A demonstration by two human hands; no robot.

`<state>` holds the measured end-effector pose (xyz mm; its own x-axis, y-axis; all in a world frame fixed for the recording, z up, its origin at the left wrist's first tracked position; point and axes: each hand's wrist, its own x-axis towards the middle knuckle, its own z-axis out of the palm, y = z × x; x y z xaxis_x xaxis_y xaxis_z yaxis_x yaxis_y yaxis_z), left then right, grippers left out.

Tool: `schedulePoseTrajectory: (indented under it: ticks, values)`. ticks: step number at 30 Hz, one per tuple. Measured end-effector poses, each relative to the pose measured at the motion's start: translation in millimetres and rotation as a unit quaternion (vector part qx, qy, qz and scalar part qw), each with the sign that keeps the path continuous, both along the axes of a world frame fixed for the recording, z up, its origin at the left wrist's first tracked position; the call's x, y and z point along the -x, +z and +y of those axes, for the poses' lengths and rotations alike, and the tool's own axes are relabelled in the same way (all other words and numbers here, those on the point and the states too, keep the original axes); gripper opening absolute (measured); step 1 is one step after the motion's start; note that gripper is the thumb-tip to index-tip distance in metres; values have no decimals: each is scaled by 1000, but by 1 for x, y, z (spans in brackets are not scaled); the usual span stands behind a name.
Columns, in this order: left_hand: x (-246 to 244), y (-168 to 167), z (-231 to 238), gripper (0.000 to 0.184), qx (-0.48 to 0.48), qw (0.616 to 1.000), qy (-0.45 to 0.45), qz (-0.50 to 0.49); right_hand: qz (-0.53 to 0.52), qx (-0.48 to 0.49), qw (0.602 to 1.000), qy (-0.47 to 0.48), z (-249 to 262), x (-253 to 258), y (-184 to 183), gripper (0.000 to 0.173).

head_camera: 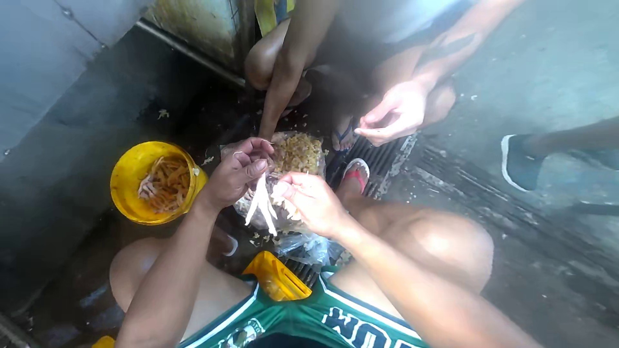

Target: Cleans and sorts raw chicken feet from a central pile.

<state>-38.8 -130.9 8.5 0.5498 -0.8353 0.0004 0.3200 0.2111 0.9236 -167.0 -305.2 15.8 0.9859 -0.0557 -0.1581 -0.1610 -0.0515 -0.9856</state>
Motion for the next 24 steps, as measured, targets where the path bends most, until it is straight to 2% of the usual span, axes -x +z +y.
schedulePoseTrajectory:
  ticks: [2,5,7,8,9,10,12,14,15,17,19,21,24]
  values:
    - [-1,4,2,27,10,1000,-1,13,15,2,1000,-9,-1,2,-1,20]
    - [-20,11,12,26,-9,999,7,-34,33,13,999,-13,-3,3,-1,20]
    - [-36,28,34,19,-91,986,58,-124,36,26,999,-8,-6,5,2,21]
    - [-43,40,50,16,-161,966,86,-181,39,34,999,-6,-8,8,4,21]
    - [-49,49,66,14,-257,929,112,-242,41,40,998,-6,-10,10,7,22]
    - [-56,56,83,15,-366,874,128,-293,41,44,998,-10,-13,12,10,23]
    - [-71,46,112,27,-556,758,138,-311,42,40,998,-25,-19,15,17,26]
    - [-80,22,131,47,-659,694,126,-262,29,20,999,-32,-25,18,21,29]
    - [-78,13,128,51,-677,682,125,-245,18,11,999,-36,-28,20,22,30]
    - [-67,1,102,43,-660,695,106,-264,-5,5,999,-35,-32,20,24,29]
    - [-53,-22,60,33,-627,725,19,-285,-19,12,1000,-22,-38,20,25,27]
    - [-35,-62,18,29,-595,753,-91,-266,-18,12,1000,-10,-42,22,27,26]
    - [-12,-122,-21,36,-592,754,-214,-188,-6,-15,1000,-24,-39,22,30,24]
